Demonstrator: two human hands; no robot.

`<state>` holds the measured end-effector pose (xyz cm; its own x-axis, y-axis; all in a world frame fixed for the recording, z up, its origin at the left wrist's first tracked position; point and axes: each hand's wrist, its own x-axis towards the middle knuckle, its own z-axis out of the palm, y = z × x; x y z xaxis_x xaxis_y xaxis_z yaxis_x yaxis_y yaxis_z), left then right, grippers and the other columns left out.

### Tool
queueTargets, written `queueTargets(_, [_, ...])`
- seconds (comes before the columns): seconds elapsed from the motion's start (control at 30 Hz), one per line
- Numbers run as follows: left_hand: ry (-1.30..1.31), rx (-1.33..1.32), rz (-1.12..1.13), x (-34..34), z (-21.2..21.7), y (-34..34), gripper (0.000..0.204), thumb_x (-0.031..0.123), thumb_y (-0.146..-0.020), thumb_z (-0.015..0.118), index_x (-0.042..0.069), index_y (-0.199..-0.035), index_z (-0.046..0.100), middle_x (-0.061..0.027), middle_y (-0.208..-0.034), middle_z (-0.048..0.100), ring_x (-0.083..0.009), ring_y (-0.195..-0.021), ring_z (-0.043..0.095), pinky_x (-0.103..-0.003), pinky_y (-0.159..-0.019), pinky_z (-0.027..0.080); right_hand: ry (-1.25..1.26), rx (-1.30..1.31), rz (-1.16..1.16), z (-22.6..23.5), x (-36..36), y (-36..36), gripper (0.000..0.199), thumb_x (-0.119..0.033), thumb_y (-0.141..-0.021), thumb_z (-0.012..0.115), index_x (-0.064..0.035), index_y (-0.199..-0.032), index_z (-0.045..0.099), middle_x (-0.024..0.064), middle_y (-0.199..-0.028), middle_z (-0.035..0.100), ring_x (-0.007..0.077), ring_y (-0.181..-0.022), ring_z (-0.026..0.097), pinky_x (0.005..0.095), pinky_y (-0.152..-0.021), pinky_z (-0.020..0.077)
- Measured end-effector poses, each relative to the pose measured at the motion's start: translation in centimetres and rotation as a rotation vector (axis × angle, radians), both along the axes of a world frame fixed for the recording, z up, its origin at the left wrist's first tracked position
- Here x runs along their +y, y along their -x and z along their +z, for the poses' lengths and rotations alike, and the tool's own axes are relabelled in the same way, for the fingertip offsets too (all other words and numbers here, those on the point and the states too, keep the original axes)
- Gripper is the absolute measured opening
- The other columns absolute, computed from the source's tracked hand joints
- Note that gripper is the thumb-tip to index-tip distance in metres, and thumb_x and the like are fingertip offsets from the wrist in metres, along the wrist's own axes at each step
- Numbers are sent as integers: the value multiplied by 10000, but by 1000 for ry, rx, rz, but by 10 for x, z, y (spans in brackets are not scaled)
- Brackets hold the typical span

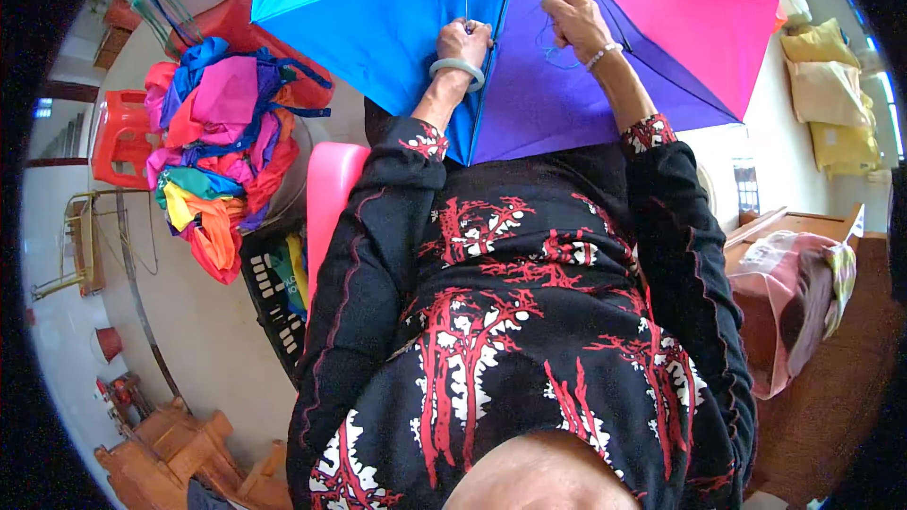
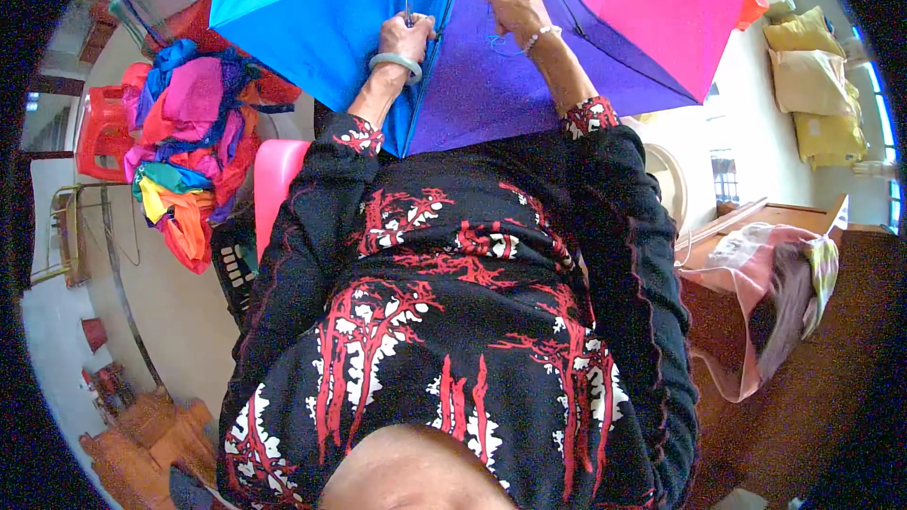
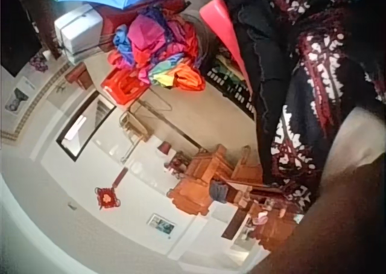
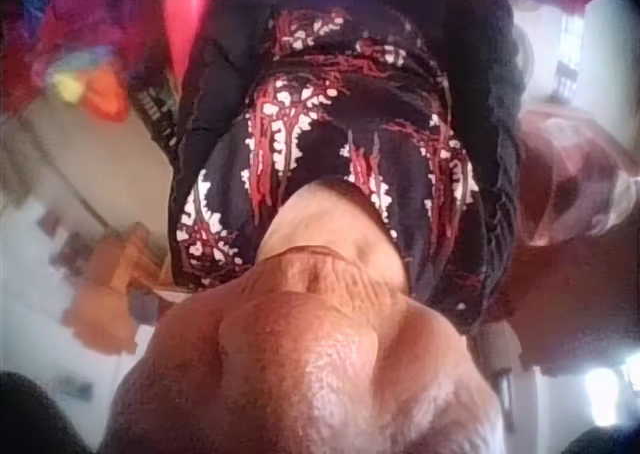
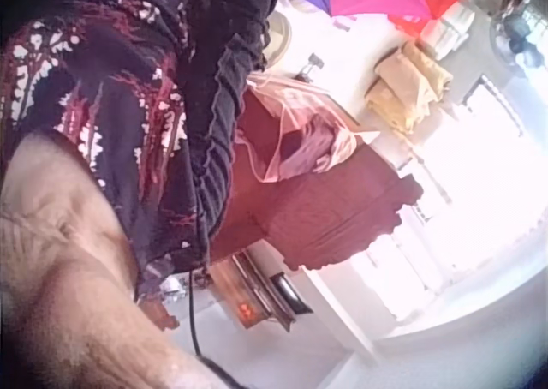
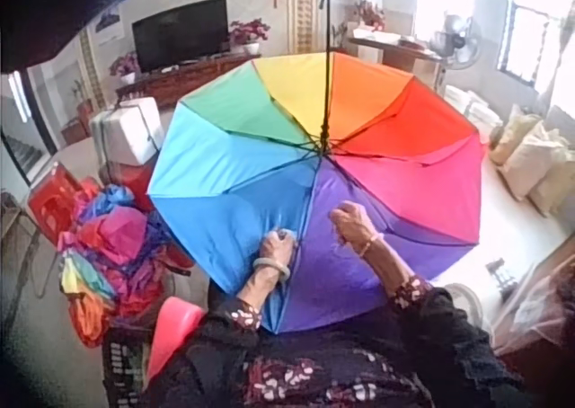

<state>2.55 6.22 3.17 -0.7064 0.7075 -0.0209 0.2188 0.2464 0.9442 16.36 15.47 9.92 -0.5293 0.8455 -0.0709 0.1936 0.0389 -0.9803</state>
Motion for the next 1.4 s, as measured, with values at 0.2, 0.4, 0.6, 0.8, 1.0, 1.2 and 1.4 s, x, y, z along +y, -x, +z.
queueTargets(0.2, [12, -96, -7, -2, 7, 1, 156, 168, -678, 593, 20, -644, 557, -71, -589, 604, -141, -535, 577, -279, -516, 441, 162, 183, -41, -7, 10, -5, 104, -113, -762, 547, -33, -702, 517, -13, -564, 392, 69, -426, 353, 216, -355, 285])
queueTargets(0.4, [6, 56, -84, -3, 4, 1, 167, 186, -651, 606, 25, -696, 601, -91, -656, 617, -166, -605, 592, -292, -551, 451, 234, 260, -59, -10, 12, -8, 89, -107, -762, 548, -41, -709, 522, -17, -573, 391, 69, -431, 344, 214, -375, 289])
queueTargets(0.6, [42, 424, -187, 1, -1, 1, 166, 197, -648, 595, 78, -758, 631, -121, -718, 619, -250, -675, 601, -337, -598, 463, 278, 315, -64, -14, 8, -14, 86, -107, -763, 548, -46, -708, 521, -19, -577, 389, 66, -432, 340, 213, -376, 288])
queueTargets(0.8, [94, 633, -201, 1, -6, 2, 175, 259, -677, 596, 118, -778, 617, -130, -793, 601, -274, -727, 582, -350, -638, 456, 371, 380, -92, -17, 3, -16, 103, -104, -767, 540, -59, -685, 495, -27, -555, 373, 61, -424, 320, 211, -369, 271])
queueTargets(1.0, [81, 713, -224, 1, -5, -1, 153, 231, -698, 583, 89, -750, 605, -132, -786, 566, -288, -757, 555, -372, -658, 449, 584, 594, -146, -12, 23, -30, 148, -72, -755, 530, -77, -636, 442, -33, -512, 311, 70, -404, 273, 215, -360, 239])
queueTargets(1.2, [54, 675, -265, 1, -7, -2, 155, 237, -701, 581, 92, -750, 602, -135, -776, 562, -286, -750, 552, -373, -661, 447, 722, 862, -155, -5, 47, -59, 214, -37, -730, 531, -91, -587, 382, -23, -487, 252, 79, -387, 226, 225, -345, 198])
queueTargets(1.4, [109, 620, -234, 4, -10, -1, 178, 257, -709, 573, 89, -760, 604, -135, -799, 572, -290, -766, 554, -377, -674, 449, 532, 730, -513, -31, 40, -61, 107, -49, -735, 535, -43, -663, 455, -9, -502, 340, 84, -377, 308, 219, -331, 267])
